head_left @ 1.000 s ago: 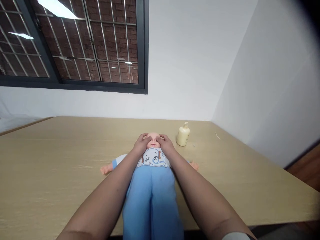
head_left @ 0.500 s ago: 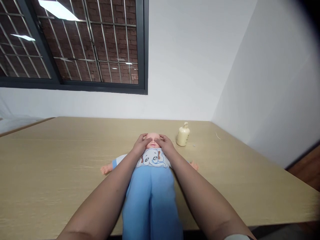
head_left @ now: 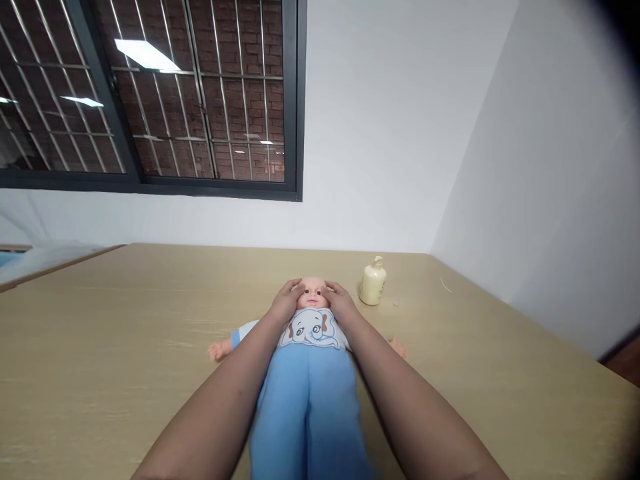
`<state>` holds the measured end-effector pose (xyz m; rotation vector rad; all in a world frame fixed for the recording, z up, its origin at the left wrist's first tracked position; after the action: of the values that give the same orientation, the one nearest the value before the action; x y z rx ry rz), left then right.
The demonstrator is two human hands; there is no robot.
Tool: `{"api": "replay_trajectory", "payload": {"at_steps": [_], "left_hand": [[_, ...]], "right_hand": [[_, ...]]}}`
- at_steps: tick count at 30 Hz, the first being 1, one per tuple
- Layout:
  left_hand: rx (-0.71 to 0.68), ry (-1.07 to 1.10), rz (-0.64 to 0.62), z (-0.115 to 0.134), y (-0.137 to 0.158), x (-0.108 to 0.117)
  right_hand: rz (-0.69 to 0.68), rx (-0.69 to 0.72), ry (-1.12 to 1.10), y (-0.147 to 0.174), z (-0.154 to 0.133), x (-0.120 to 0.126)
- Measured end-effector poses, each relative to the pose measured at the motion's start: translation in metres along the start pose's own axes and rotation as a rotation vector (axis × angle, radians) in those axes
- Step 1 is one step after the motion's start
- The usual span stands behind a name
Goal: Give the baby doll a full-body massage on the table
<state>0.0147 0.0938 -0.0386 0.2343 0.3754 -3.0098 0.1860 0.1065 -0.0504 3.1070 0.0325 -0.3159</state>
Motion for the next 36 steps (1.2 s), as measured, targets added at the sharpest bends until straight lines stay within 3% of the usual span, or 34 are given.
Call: {"api": "replay_trajectory", "payload": {"at_steps": [7, 16, 24, 32, 36], "left_hand": [[0.058, 0.192, -0.049, -0.003, 0.005, -0.005], [-0.035, -0.119, -0.008, 0.012, 0.009, -0.002], [0.011, -0.047, 0.004, 0.009, 0.009, -0.004], [0.068, 0.134, -0.051, -0.006, 0.003, -0.006], [0.059, 0.125, -0.073, -0.003, 0.005, -0.007]], "right_hand": [[-0.116, -0.085, -0.177, 0.002, 0.005, -0.005], [-0.031, -0.010, 0.036, 0.006, -0.006, -0.006], [0.005, -0.015, 0.044, 0.004, -0.002, -0.004], [-0.151, -0.131, -0.142, 0.006, 0.004, -0.006], [-0.217, -0.148, -0.158, 0.013, -0.001, -0.008]]}}
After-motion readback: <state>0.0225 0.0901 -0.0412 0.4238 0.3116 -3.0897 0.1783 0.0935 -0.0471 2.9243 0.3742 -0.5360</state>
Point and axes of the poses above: each hand's wrist, its own y-axis away from the middle knuckle, its own x-axis out of the back of the hand, z = x × y, the point moved 8 cm from there along -y, towards the middle knuckle, and after that the axes turned 8 degrees about -x, right-handed, at the moved point
